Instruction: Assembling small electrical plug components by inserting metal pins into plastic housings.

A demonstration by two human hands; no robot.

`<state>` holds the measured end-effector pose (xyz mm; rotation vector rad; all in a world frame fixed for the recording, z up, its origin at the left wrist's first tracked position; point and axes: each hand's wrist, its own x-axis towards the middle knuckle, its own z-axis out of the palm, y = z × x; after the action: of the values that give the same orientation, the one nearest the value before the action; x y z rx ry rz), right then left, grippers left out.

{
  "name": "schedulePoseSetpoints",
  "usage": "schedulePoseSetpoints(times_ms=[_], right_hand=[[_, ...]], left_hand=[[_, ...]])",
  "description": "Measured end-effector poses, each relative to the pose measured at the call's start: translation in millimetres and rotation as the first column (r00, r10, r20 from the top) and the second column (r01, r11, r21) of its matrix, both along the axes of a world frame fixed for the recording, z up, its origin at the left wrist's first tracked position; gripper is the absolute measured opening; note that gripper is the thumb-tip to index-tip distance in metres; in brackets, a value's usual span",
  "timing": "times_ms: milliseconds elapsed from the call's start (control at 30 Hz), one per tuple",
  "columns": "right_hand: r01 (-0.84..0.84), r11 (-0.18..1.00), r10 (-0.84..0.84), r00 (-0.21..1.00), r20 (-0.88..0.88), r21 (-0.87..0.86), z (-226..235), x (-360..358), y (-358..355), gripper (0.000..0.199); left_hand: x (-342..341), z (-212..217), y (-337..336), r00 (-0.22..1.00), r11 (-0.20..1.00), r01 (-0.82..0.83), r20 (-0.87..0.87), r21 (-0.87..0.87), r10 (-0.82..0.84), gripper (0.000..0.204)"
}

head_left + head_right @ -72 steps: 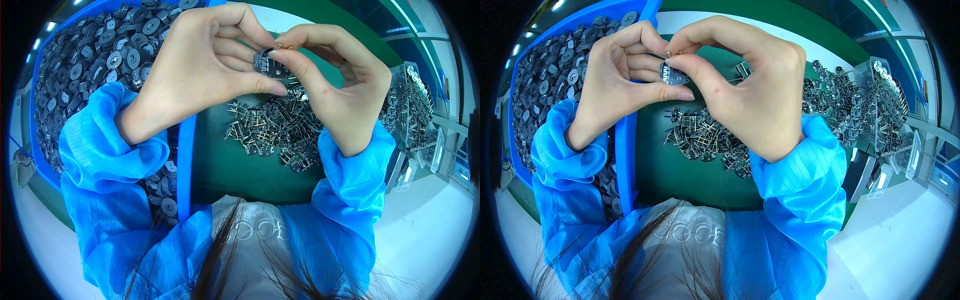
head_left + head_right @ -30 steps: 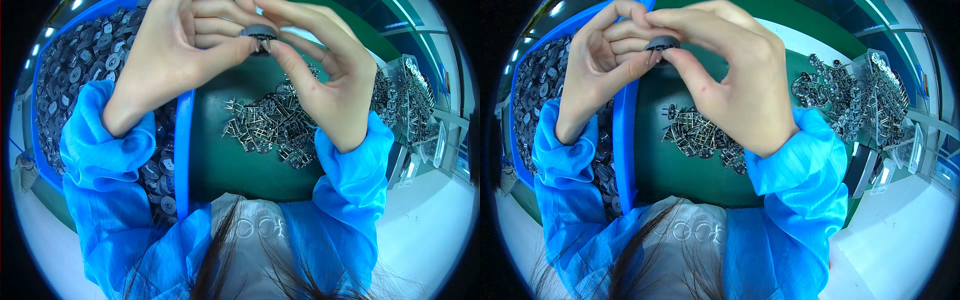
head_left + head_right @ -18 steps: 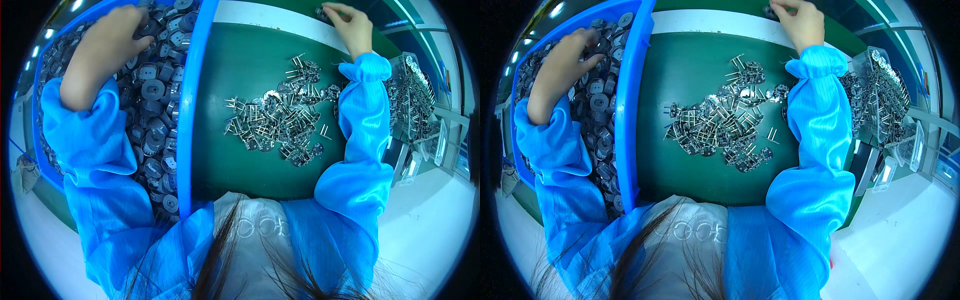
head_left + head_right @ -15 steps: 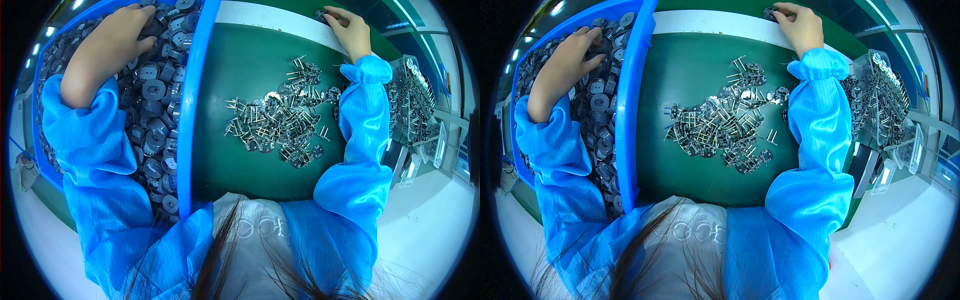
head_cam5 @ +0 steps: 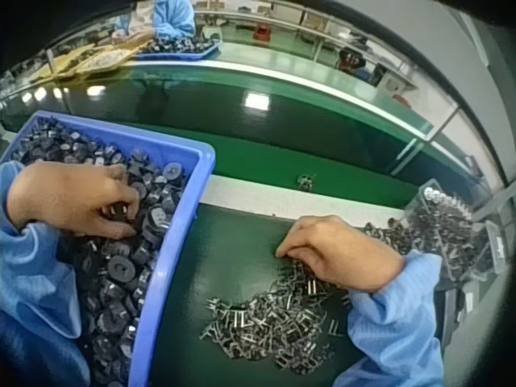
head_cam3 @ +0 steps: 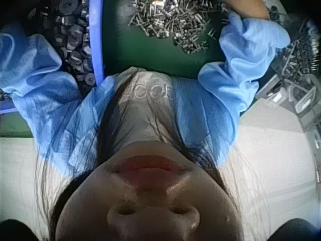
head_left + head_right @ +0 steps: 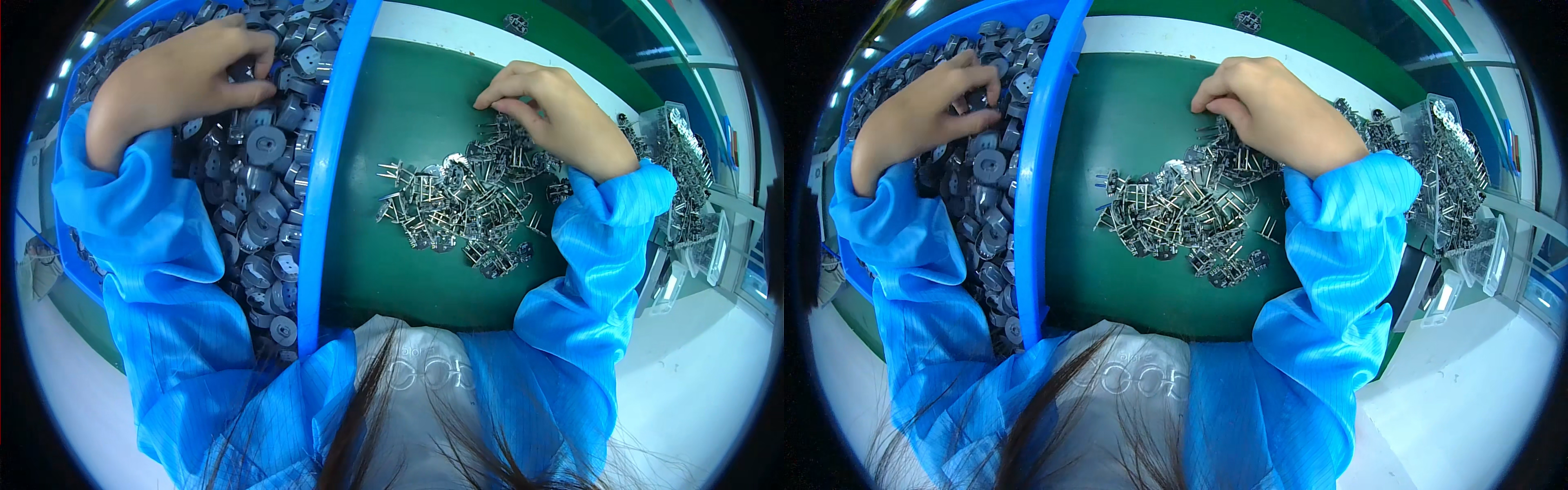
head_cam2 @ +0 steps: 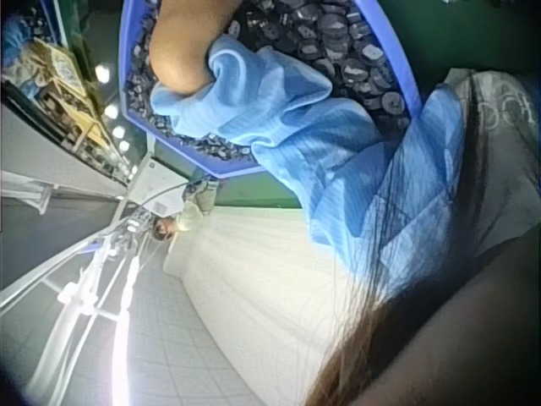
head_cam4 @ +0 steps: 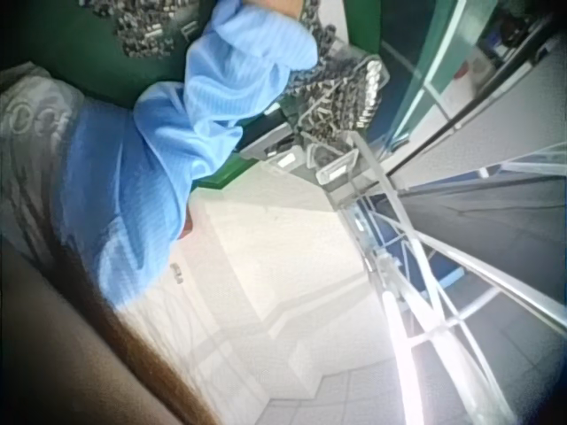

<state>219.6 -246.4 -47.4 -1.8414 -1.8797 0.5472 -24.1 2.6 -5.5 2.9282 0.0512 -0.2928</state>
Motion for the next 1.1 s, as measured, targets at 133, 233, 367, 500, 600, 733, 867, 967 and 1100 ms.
schedulePoseSetpoints(times_ms=[133, 233, 367, 500, 600, 733, 867, 967, 1100], right_hand=[[0.091, 0.993, -0.092, 0.996, -0.015, -0.072, 2.8, -0.9, 4.5, 0.015], [0.046, 0.996, -0.054, 0.992, -0.111, -0.081, -1.9, 6.3, -0.5, 0.018], [-0.022, 0.988, -0.009, 0.979, -0.205, -0.152, 2.8, 7.6, -7.0, 0.024], [0.018, 0.982, -0.047, 0.988, -0.150, -0.187, 1.5, 4.3, -2.6, 0.023], [-0.012, 0.983, -0.015, 0.989, -0.147, -0.185, 4.0, 0.0, -2.6, 0.022], [0.045, 0.944, -0.097, 0.985, -0.143, -0.328, 4.3, -3.3, -2.0, 0.020], [0.031, 0.924, -0.083, 0.989, -0.120, -0.381, 9.6, -5.0, -2.4, 0.015], [0.001, 0.951, -0.008, 1.000, -0.023, -0.309, 23.5, -1.0, -6.8, 0.012], [0.061, 0.988, -0.097, 0.962, -0.255, -0.142, 39.1, -12.2, -9.3, 0.019]], left_hand=[[3.6, 14.1, -4.7, 0.998, 0.970, 0.037, -0.032, -0.239, -0.046, 0.031], [16.5, 23.0, -4.4, 0.970, 0.875, 0.069, -0.172, -0.480, -0.171, 0.030], [6.5, 18.1, -22.6, 0.982, 0.830, -0.100, 0.081, -0.549, 0.172, 0.025], [28.1, 38.2, -46.3, 0.936, 0.767, -0.329, -0.079, -0.550, 0.344, 0.021], [29.4, 31.8, -28.1, 0.915, 0.790, -0.382, -0.319, -0.480, 0.249, 0.020], [41.3, 9.7, -44.6, 0.983, 0.622, -0.152, -0.050, -0.768, 0.179, 0.020], [39.8, 14.4, -61.8, 0.990, 0.696, -0.106, -0.007, -0.710, 0.144, 0.022], [36.9, 9.7, -68.9, 0.972, 0.693, -0.091, 0.087, -0.715, 0.218, 0.025], [43.6, 6.4, -71.9, 0.967, 0.825, 0.021, 0.222, -0.565, 0.128, 0.027]])
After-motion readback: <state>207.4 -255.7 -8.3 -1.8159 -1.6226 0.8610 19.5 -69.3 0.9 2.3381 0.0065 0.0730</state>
